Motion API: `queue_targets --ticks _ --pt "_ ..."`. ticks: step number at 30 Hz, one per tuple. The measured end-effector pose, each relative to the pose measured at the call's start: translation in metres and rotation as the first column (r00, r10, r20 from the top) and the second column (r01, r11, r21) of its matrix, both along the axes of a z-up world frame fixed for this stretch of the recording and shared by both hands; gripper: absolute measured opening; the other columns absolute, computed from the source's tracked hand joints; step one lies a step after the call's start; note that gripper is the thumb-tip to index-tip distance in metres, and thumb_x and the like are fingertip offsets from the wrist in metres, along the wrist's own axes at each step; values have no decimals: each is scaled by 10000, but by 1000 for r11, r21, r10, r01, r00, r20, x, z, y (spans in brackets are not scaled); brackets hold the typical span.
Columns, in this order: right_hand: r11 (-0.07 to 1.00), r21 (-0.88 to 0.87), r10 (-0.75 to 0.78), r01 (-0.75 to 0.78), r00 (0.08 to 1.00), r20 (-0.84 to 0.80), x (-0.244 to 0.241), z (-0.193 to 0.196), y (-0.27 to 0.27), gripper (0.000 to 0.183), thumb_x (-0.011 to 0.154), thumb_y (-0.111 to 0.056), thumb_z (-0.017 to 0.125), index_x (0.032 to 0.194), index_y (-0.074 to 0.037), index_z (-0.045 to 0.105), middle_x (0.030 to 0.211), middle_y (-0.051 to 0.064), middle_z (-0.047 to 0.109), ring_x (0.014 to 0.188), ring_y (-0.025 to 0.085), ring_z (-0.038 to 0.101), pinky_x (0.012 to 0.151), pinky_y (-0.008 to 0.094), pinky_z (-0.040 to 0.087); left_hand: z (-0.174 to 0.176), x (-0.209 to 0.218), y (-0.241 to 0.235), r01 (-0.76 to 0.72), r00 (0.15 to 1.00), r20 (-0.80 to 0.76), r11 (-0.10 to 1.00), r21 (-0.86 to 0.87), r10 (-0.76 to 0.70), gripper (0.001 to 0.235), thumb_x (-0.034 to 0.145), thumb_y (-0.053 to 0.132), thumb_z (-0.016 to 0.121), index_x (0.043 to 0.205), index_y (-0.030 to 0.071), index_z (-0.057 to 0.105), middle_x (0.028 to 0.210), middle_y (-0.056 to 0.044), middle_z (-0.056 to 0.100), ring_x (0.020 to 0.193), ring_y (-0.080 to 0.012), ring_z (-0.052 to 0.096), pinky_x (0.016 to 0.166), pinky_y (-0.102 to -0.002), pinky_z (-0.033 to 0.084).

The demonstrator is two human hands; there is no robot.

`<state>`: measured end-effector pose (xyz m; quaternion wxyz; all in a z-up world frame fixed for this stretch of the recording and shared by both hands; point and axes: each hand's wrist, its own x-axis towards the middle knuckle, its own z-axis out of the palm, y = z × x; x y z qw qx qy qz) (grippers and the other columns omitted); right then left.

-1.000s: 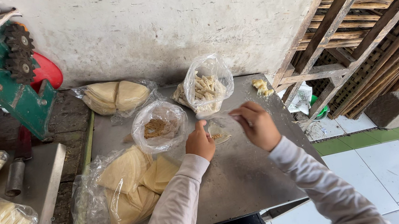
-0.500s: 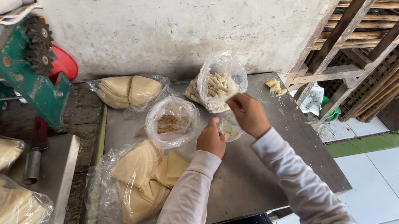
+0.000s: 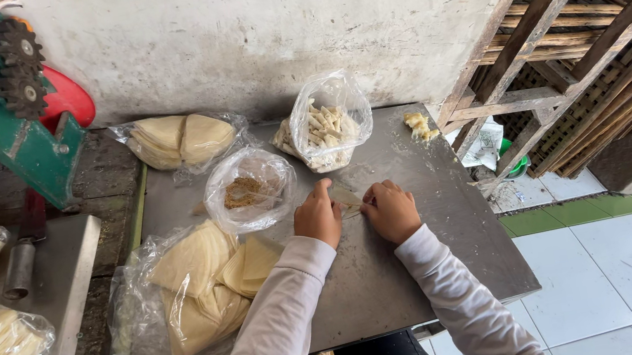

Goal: The person places a filling onto triangular pastry sheets and folds them by hand into filled triangular shapes on a metal surface.

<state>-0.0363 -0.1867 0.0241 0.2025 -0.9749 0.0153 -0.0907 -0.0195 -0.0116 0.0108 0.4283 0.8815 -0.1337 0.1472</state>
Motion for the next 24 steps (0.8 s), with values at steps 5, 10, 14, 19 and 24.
queue_targets --ticks 5,10,14,19,24 --pt "989 142 23 -33 997 74 1 -1 4 162 874 -209 709 977 -85 687 1016 84 725 999 293 675 890 464 450 -3 3 -1 -9 1000 -17 1000 30 9 490 847 98 761 1284 61 543 1029 -144 731 923 -343 711 820 -457 529" --pt "904 354 163 -239 959 230 -4 5 17 146 858 -91 719 992 -37 695 958 119 720 829 281 737 752 384 583 -8 4 -2 -7 1000 -19 1000 2 7 499 837 93 760 1286 63 543 1004 -127 735 918 -333 714 807 -445 538" --pt "928 208 236 -308 921 311 -7 3 27 122 837 -22 717 951 -39 755 942 134 723 816 320 724 762 389 570 -10 8 -1 -1 1000 4 999 -35 1 500 824 69 764 1274 72 547 977 -114 738 908 -329 716 791 -448 540" --pt "921 213 267 -327 926 269 -3 -4 19 163 837 -13 709 974 -67 781 965 126 719 850 328 712 784 378 566 0 11 14 175 985 6 982 -76 -175 565 756 -11 749 1274 97 550 961 -104 741 835 -315 737 749 -423 564" --pt "860 291 391 -419 908 152 3 0 4 222 857 -34 716 1064 -88 775 1016 120 680 881 289 707 807 364 581 11 9 20 349 921 139 929 122 -364 565 725 -39 741 1244 101 569 894 -90 762 854 -327 731 736 -430 555"
